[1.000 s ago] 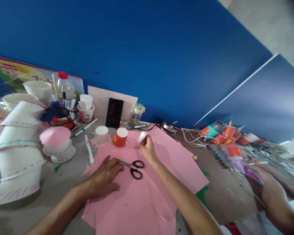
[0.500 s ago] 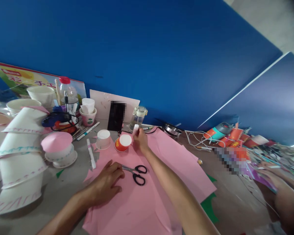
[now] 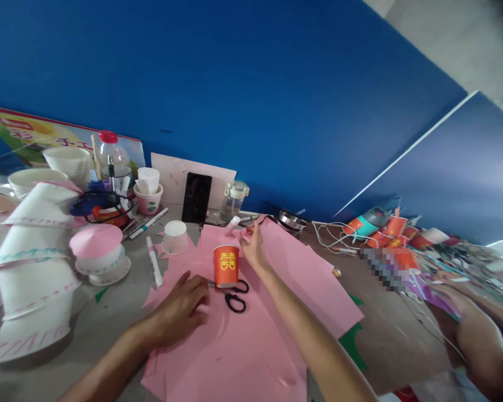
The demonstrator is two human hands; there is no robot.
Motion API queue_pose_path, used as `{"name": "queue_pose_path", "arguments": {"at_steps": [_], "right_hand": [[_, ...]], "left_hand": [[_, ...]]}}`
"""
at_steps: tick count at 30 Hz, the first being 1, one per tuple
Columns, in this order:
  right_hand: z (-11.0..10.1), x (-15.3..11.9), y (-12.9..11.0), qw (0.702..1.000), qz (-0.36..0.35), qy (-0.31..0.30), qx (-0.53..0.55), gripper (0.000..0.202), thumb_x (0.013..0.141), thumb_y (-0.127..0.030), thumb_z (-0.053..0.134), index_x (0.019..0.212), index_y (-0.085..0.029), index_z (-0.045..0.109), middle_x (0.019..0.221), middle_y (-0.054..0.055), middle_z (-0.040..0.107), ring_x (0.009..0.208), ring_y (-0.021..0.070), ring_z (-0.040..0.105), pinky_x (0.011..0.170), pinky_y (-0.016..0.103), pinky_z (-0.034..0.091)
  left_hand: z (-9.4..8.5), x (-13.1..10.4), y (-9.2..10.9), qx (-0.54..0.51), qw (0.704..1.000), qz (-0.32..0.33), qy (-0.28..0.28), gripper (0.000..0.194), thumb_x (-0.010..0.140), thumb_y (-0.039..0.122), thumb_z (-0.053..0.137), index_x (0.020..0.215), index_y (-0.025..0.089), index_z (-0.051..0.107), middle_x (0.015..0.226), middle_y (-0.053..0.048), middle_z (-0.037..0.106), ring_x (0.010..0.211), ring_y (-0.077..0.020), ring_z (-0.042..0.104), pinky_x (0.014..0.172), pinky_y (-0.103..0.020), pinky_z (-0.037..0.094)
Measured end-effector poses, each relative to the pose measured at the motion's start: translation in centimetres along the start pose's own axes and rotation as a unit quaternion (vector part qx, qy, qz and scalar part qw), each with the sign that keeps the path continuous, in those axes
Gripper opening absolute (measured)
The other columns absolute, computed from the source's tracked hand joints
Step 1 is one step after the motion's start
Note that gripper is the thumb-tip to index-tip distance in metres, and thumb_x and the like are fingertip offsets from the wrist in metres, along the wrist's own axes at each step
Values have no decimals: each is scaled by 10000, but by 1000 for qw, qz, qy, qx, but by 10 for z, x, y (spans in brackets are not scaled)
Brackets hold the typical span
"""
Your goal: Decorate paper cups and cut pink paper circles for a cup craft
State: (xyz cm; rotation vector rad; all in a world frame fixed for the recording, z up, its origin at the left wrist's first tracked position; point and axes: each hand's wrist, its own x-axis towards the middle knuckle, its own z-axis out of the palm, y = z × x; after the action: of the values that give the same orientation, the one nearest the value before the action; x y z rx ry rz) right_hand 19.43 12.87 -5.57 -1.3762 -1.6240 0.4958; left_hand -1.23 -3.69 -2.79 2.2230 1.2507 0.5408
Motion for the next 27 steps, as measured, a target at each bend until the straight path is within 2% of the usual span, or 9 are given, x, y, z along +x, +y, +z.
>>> {"name": "queue_pose_path", "arguments": {"at_steps": [4, 7, 11, 15, 19, 24, 27], "right_hand": [[-27, -26, 9, 999, -17, 31, 21, 608, 797, -203, 546, 1371, -165, 352, 1088, 115, 592, 990, 233, 601, 904, 437, 503], [-44, -44, 10, 999, -38, 13, 31, 487, 808, -236, 565, 1281, -187, 456, 1026, 93, 607, 920, 216, 610, 846, 404, 530], [-62, -65, -1, 997, -67, -35, 32, 311, 806, -250, 593, 1112, -195, 578, 1034, 102, 634, 881, 215, 629, 822, 393, 540], [-79, -83, -18, 994, -83, -66, 27, 290, 817, -234, 594, 1103, -192, 590, 1056, 107, 629, 911, 224, 620, 840, 407, 530], [-88, -96, -32, 990, -97, -99, 19, 306, 820, -199, 584, 1125, -200, 579, 1077, 102, 607, 950, 222, 601, 868, 402, 516], [-90, -104, -45, 988, -82, -120, 42, 302, 815, -188, 575, 1117, -196, 583, 1067, 103, 615, 967, 223, 604, 879, 390, 512], [-95, -105, -58, 983, -50, -161, 79, 280, 837, -228, 578, 1115, -193, 580, 1040, 89, 626, 940, 208, 612, 859, 365, 514]], "left_hand": [[0, 1, 0, 1, 1000, -21, -7, 231, 686, 94, 514, 871, 231, 494, 837, 30, 578, 850, -177, 587, 1147, -520, 200], [-1, 2, 1, 4, 1000, -28, 1, 265, 696, 84, 509, 916, 231, 518, 827, 31, 597, 822, -173, 593, 1139, -532, 222], [-3, 1, 2, 10, 1000, -8, -1, 303, 701, 103, 556, 976, 229, 573, 986, -22, 630, 987, -218, 588, 1114, -510, 284], [0, -1, 2, 28, 1000, -2, 9, 340, 696, 116, 608, 1023, 209, 602, 1115, -85, 589, 1103, -274, 539, 1006, -436, 420], [2, -1, 3, 31, 999, -13, 1, 254, 713, 119, 593, 949, 213, 604, 1059, -63, 584, 1065, -262, 554, 1010, -439, 410], [-4, 1, 8, 2, 1000, -10, -20, 138, 724, 106, 539, 809, 214, 535, 902, 1, 585, 910, -196, 568, 1053, -451, 344], [-8, -1, 7, -76, 995, -41, -43, 143, 734, 105, 517, 828, 213, 503, 868, 10, 583, 827, -173, 552, 927, -385, 427]]}}
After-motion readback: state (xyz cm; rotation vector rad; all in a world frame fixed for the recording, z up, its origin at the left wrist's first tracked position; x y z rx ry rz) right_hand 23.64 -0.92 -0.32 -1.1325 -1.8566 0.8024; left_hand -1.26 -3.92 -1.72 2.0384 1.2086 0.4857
